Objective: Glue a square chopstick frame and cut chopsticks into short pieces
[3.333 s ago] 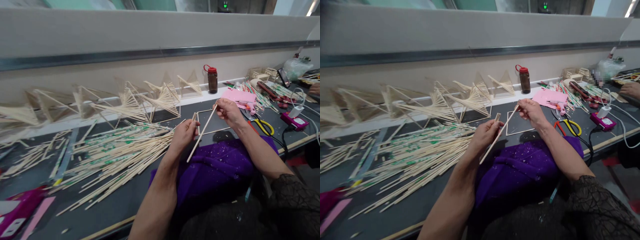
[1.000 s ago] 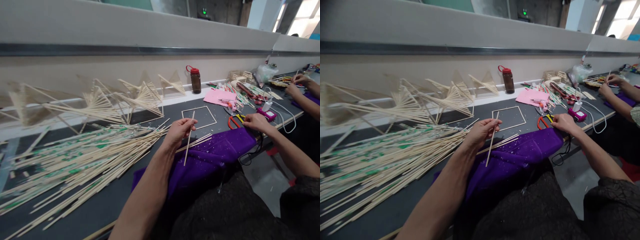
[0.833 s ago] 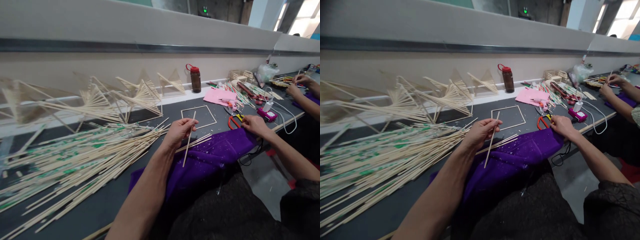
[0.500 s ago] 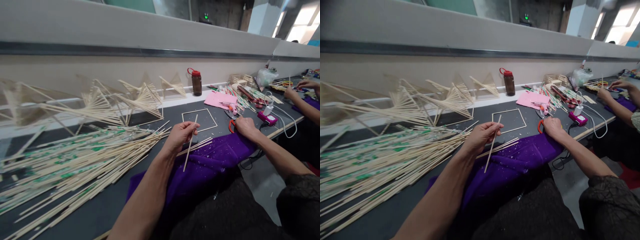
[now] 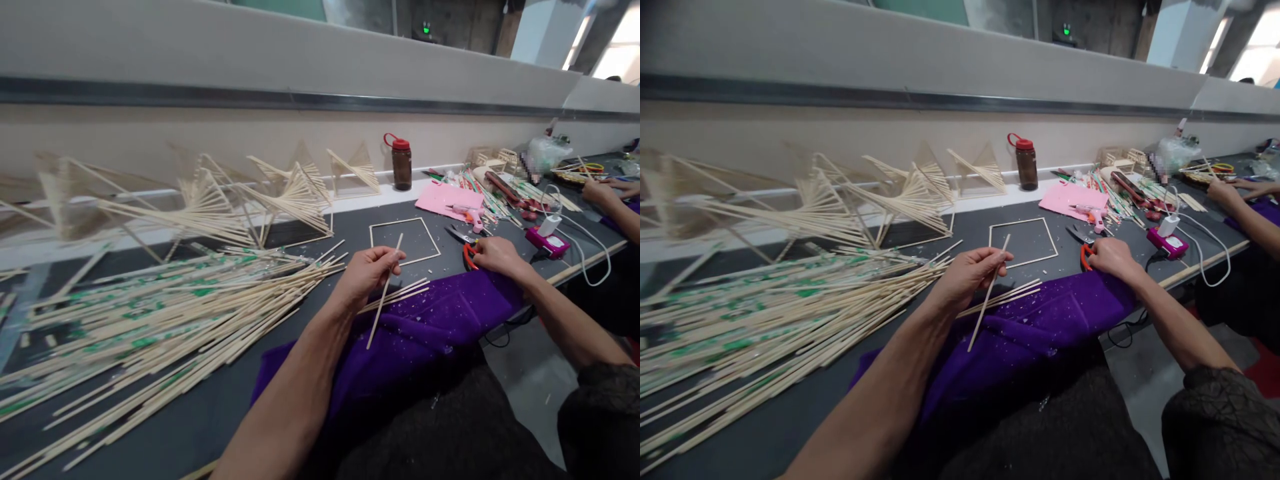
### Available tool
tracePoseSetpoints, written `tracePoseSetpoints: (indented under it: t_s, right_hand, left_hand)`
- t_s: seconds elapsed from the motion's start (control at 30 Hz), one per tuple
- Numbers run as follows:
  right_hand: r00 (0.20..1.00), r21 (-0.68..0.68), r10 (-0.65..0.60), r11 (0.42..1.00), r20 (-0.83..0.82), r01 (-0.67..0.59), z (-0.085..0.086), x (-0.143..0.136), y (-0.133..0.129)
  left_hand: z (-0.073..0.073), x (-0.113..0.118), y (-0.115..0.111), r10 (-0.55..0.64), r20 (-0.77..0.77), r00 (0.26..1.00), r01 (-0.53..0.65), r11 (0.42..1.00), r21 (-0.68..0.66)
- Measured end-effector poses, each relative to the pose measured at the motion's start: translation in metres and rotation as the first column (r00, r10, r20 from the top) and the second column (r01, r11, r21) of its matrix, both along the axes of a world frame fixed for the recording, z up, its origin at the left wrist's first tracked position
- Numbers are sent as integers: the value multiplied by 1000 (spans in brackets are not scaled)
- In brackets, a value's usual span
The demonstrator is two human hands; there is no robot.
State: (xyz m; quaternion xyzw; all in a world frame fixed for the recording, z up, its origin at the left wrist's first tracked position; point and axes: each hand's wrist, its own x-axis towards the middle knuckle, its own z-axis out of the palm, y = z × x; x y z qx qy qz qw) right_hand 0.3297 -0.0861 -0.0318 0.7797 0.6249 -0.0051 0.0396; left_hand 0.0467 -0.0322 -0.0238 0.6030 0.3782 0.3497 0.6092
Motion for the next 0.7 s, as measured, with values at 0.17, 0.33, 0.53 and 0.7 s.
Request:
tracePoseSetpoints:
  t_s: [0.17, 0.33, 0.53, 0.7]
  right_hand:
    - [969, 123, 39, 992, -243, -10, 3, 11, -4]
    - [735, 253, 126, 965, -666, 64, 2, 21, -4]
    - [336, 437, 365, 883, -868, 169, 12, 16, -3]
    - [134, 538, 527, 840, -840, 69, 32, -16, 2]
  left_hand:
    - [1, 1, -1, 2, 2, 1000, -2, 1000, -7]
    - [0, -1, 0, 16, 15, 1000, -15, 1000, -7]
    - [1, -4, 2, 43, 32, 999, -44, 999, 1]
    - [3, -5, 2, 62, 85, 994, -64, 998, 14]
